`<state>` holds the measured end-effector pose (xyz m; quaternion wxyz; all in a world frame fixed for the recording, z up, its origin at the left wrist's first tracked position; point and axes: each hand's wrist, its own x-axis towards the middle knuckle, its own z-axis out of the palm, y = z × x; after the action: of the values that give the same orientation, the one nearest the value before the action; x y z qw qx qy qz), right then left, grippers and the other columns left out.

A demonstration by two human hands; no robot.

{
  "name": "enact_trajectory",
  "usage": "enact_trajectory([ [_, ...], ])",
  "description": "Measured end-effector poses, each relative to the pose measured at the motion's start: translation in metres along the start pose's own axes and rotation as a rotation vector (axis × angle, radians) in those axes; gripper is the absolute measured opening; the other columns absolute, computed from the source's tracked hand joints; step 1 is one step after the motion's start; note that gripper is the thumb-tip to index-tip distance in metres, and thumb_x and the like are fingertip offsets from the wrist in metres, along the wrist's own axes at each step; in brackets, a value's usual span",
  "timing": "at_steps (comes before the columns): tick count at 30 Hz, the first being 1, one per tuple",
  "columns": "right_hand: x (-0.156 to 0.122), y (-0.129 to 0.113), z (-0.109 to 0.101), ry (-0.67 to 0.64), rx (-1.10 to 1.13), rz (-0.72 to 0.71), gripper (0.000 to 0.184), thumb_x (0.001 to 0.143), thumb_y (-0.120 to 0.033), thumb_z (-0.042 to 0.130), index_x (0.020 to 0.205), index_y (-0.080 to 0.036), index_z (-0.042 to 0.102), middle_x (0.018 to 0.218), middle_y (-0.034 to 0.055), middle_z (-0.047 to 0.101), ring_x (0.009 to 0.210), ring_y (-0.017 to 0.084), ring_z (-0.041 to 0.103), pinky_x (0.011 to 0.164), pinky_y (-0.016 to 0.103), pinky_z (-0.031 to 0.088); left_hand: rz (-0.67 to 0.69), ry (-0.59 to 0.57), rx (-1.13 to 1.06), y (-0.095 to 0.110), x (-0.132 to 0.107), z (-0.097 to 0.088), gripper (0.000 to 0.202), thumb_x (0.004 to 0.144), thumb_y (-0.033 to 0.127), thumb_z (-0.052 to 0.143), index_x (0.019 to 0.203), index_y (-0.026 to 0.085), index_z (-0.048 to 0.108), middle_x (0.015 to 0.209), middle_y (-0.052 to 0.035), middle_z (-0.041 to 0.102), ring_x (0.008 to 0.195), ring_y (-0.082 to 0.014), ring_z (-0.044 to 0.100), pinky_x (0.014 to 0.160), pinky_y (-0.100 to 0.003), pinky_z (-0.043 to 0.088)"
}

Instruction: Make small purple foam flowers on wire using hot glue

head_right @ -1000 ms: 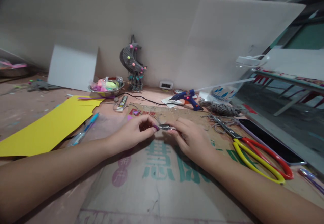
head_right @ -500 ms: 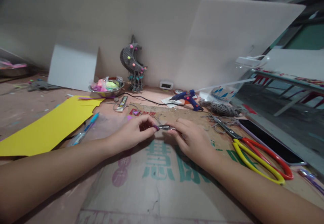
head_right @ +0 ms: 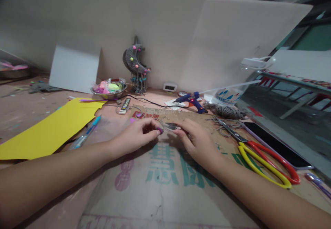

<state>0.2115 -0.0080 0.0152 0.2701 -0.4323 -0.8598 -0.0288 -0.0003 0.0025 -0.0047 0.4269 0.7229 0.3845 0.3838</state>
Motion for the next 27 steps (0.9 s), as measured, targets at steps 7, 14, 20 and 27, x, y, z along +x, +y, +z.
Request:
enact_trajectory([
  [7, -0.0016, -0.0010, -0.0005, 0.007, -0.044, -0.021, 0.022, 0.091, -0.028, 0.043, 0.105, -0.018, 0.057, 0.084, 0.0064, 0.060, 0.074, 0.018, 0.056, 0.063, 0.029, 0.043, -0.023, 0.008, -0.017, 0.0016, 0.0002, -0.0005, 0.019, 0.080, 0.034, 0.053, 0.077, 0.017, 0.057, 0.071, 0.0007, 0.059, 0.064, -0.0105, 0.052, 0.059, -0.021, 0.039],
  [14, -0.0014, -0.0005, -0.0029, -0.001, -0.148, -0.143, 0.025, 0.090, -0.029, 0.045, 0.105, -0.015, 0.059, 0.075, 0.0060, 0.058, 0.069, 0.019, 0.054, 0.060, 0.029, 0.040, -0.026, 0.015, -0.024, 0.0017, 0.0002, -0.0018, 0.017, 0.079, 0.033, 0.054, 0.075, 0.016, 0.056, 0.068, 0.0017, 0.059, 0.062, -0.0098, 0.051, 0.059, -0.020, 0.038],
  [20, 0.0003, -0.0031, -0.0027, 0.018, -0.205, -0.197, 0.026, 0.090, -0.028, 0.044, 0.103, -0.014, 0.061, 0.074, 0.0063, 0.058, 0.069, 0.019, 0.054, 0.059, 0.029, 0.039, -0.023, 0.010, -0.026, 0.0021, 0.0000, -0.0023, 0.016, 0.079, 0.032, 0.054, 0.075, 0.016, 0.057, 0.068, 0.0017, 0.059, 0.060, -0.0091, 0.050, 0.058, -0.020, 0.038],
  [27, -0.0002, -0.0024, -0.0007, 0.030, -0.287, -0.194, 0.024, 0.090, -0.028, 0.045, 0.100, -0.016, 0.063, 0.070, 0.0046, 0.058, 0.065, 0.018, 0.052, 0.055, 0.028, 0.036, -0.022, 0.008, -0.007, -0.0015, 0.0012, -0.0012, 0.015, 0.078, 0.031, 0.054, 0.075, 0.016, 0.058, 0.070, 0.0009, 0.060, 0.062, -0.0096, 0.052, 0.057, -0.020, 0.038],
])
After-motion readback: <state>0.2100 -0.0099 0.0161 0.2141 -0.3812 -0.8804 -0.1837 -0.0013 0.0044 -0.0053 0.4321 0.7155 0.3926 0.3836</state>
